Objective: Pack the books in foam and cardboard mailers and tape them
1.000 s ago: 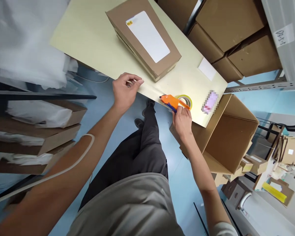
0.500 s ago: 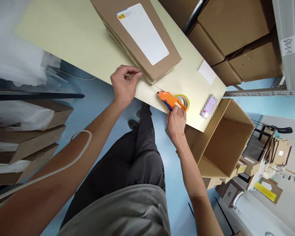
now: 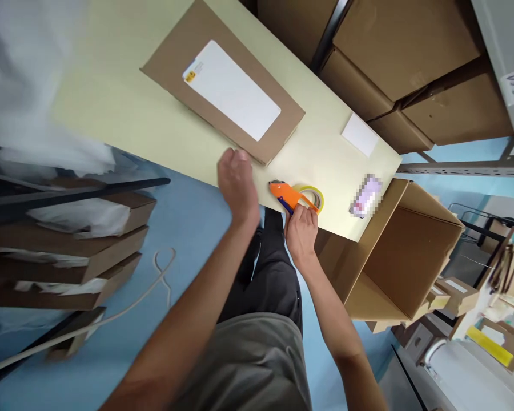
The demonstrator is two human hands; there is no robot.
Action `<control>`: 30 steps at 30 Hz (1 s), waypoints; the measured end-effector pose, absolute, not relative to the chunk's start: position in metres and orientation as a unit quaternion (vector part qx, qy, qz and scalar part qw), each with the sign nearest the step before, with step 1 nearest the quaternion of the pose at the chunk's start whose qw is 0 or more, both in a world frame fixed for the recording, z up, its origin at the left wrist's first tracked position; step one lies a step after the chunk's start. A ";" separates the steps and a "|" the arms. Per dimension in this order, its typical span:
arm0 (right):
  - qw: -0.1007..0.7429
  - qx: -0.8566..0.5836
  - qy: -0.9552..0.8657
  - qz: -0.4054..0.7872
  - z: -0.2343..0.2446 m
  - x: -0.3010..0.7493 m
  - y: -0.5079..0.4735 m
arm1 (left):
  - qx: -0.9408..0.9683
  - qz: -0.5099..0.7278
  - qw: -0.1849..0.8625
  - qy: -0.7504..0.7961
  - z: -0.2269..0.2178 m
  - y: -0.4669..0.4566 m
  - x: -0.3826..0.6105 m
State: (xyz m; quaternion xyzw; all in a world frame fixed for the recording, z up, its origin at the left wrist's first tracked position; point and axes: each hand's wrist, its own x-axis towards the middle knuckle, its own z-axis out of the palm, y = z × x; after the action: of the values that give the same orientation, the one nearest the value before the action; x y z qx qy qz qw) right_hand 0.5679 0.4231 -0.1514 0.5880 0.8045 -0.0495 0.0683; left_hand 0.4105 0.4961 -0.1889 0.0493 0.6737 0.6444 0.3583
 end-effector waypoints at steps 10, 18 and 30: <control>0.058 0.513 0.846 -0.130 -0.141 0.562 0.455 | 0.212 0.530 0.430 0.699 -0.167 0.535 0.380; 0.097 0.485 0.841 -0.218 -0.120 0.598 0.494 | 0.217 0.468 0.440 0.735 -0.154 0.535 0.353; 0.080 0.541 0.820 -0.169 -0.152 0.630 0.639 | 0.249 0.447 0.456 0.728 -0.146 0.537 0.344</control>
State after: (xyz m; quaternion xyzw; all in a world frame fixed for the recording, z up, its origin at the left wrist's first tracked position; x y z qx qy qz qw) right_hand 0.6304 0.6395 -0.1517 0.5407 0.8202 -0.1688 0.0804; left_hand 0.3440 0.5366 -0.1462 0.2486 0.7281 0.4473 0.4560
